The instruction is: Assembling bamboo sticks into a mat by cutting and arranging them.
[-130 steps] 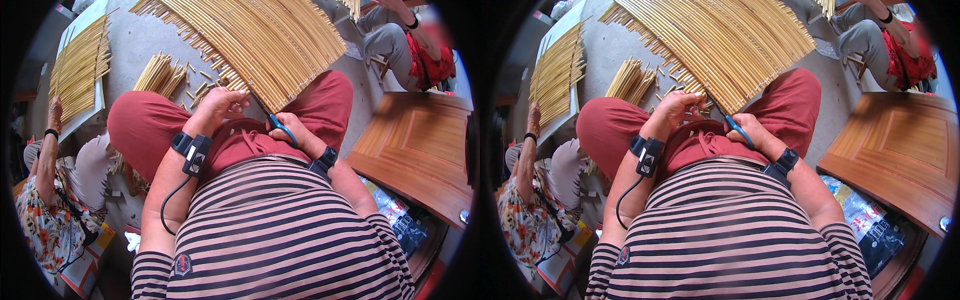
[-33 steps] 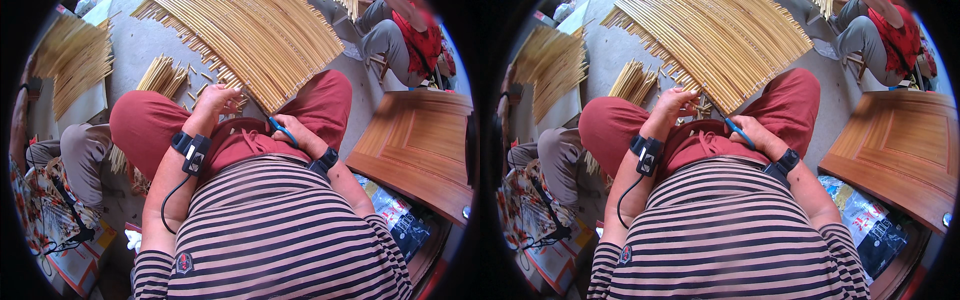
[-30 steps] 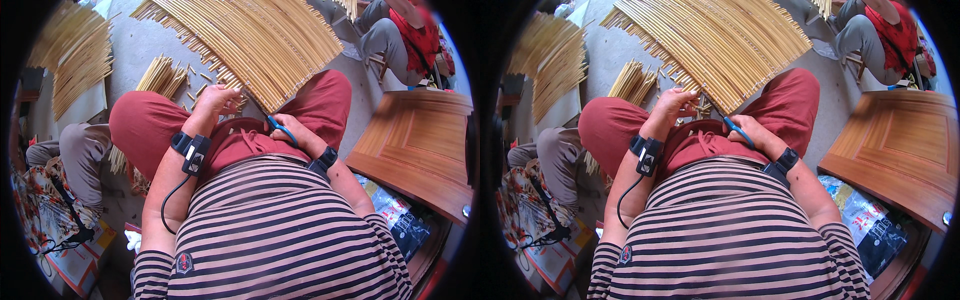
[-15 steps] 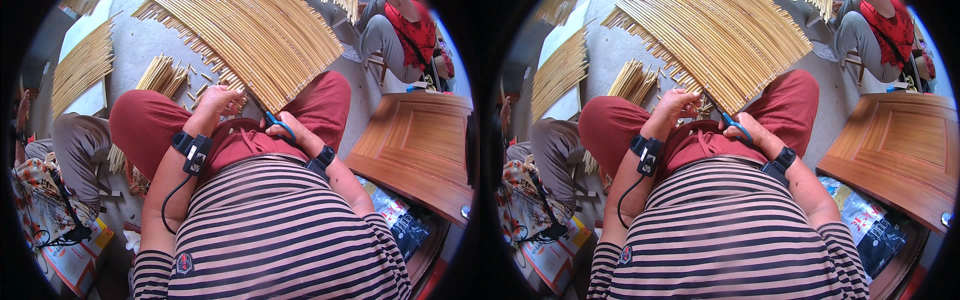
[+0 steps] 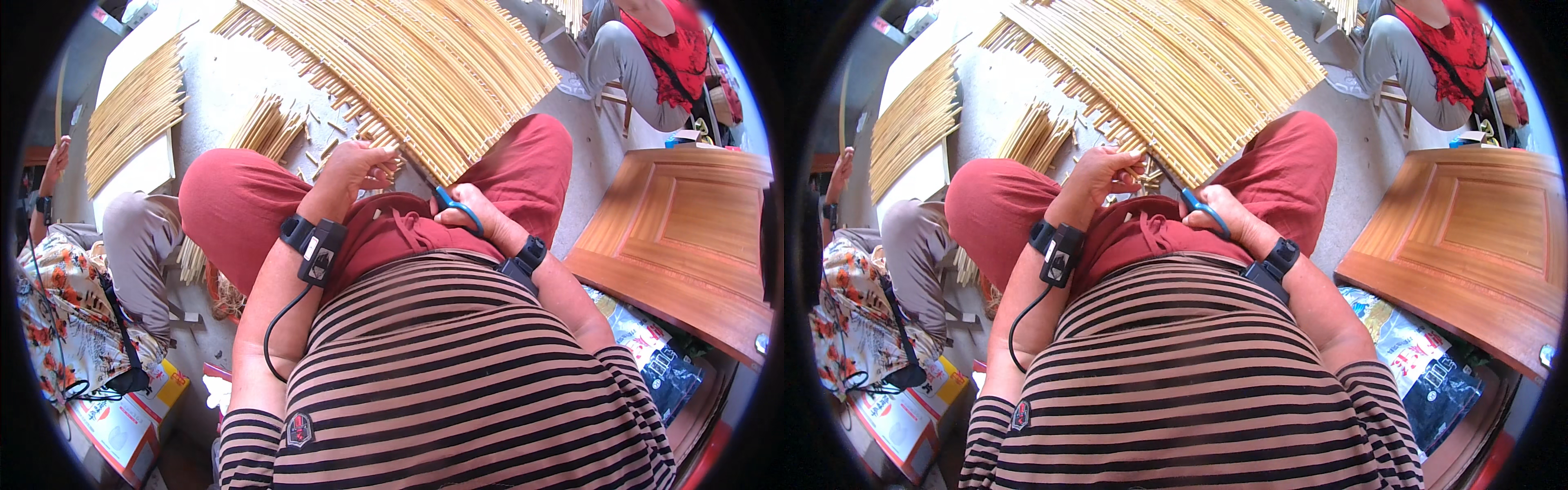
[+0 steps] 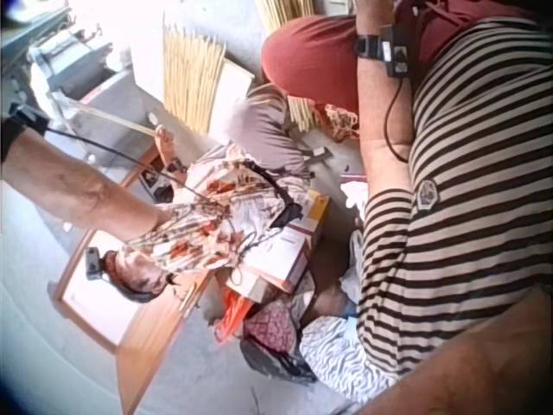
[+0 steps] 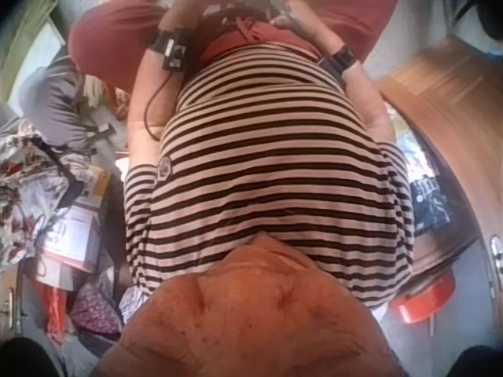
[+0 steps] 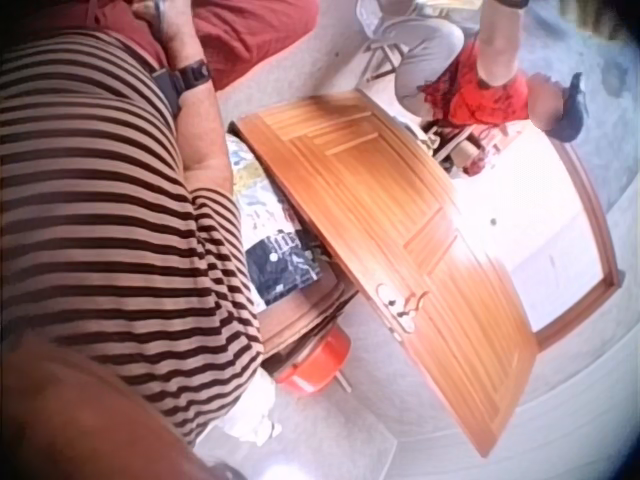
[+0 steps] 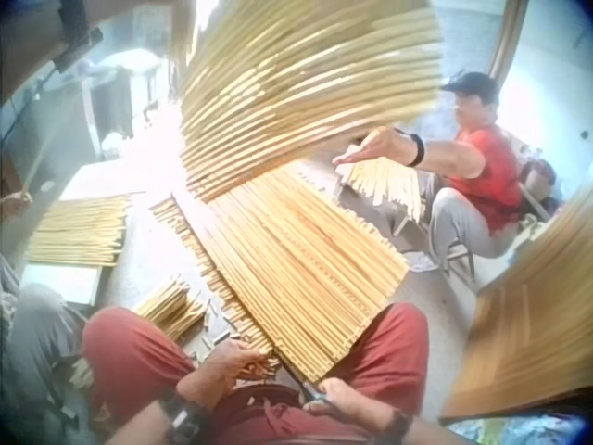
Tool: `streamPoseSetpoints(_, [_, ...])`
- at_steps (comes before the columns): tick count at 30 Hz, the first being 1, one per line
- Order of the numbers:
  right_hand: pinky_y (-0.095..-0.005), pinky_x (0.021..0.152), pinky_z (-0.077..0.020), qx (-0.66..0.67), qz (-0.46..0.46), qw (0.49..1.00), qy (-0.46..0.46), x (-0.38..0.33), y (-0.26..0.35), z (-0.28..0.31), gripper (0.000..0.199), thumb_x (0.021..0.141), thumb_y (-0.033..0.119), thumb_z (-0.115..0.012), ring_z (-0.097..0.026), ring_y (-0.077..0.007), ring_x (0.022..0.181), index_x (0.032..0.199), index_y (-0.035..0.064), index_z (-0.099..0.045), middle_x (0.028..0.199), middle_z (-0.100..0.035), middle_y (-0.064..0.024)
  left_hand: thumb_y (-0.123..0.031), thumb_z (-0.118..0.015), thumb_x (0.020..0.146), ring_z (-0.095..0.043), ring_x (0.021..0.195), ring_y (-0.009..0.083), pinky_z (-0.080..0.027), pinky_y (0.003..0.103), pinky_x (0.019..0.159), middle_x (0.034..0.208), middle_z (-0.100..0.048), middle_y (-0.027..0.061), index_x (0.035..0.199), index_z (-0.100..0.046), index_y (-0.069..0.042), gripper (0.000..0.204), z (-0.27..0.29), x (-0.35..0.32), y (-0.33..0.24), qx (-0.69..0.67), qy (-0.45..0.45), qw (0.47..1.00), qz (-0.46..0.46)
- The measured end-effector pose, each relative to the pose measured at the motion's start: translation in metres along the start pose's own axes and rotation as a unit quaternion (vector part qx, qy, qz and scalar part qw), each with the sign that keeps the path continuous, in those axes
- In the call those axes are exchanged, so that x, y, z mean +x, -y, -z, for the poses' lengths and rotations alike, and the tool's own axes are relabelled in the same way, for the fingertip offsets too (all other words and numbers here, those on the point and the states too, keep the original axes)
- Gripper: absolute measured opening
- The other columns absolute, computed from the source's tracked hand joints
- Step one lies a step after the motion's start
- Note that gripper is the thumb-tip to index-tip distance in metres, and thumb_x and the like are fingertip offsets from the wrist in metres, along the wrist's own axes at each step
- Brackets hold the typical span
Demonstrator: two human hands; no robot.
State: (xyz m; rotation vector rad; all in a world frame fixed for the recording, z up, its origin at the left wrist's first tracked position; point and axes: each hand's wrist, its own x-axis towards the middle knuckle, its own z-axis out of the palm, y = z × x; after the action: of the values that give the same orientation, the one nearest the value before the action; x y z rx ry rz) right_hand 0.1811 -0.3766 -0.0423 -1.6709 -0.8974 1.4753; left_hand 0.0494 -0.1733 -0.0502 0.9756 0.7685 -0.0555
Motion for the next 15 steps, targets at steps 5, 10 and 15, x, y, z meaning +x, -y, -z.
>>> streamPoseSetpoints(5, [-0.0238,0.063,-0.0417,-0.022,0.001,1.0,-0.022,-0.0087,-0.0018,0.0038,0.018,0.068,0.015,-0.064,-0.048,-0.0087,0.067,0.079,0.003,-0.058,0.07,-0.055,-0.0011,-0.018,-0.064,0.079,-0.054,0.052,0.0065,-0.055,0.033,0.057,0.071,-0.063,0.0038,0.081,-0.063,-0.003,0.015,-0.0013,0.0015,-0.0041,-0.008,-0.024,1.0,-0.012])
streamPoseSetpoints(10, [-0.0245,0.066,-0.0414,-0.018,0.004,1.0,0.01,-0.0047,-0.0048,0.0032,0.022,0.068,0.017,-0.064,-0.049,-0.0098,0.072,0.084,0.0028,-0.057,0.075,-0.056,-0.0018,-0.016,-0.064,0.079,-0.054,0.053,0.0064,-0.054,0.033,0.057,0.072,-0.063,0.0044,0.085,-0.062,-0.002,0.015,0.0038,0.0036,0.002,0.0,-0.019,1.0,0.0])
streamPoseSetpoints(15, [-0.0255,0.069,-0.0425,-0.005,0.004,1.0,0.022,-0.0039,-0.0092,0.0035,0.024,0.068,0.019,-0.064,-0.05,-0.0116,0.073,0.085,0.0028,-0.058,0.076,-0.057,-0.0036,-0.01,-0.064,0.07,-0.053,0.051,0.0092,-0.045,0.025,0.047,0.071,-0.061,0.0045,0.089,-0.06,-0.001,0.022,0.0015,-0.0029,0.0029,0.081,-0.038,0.996,0.006])
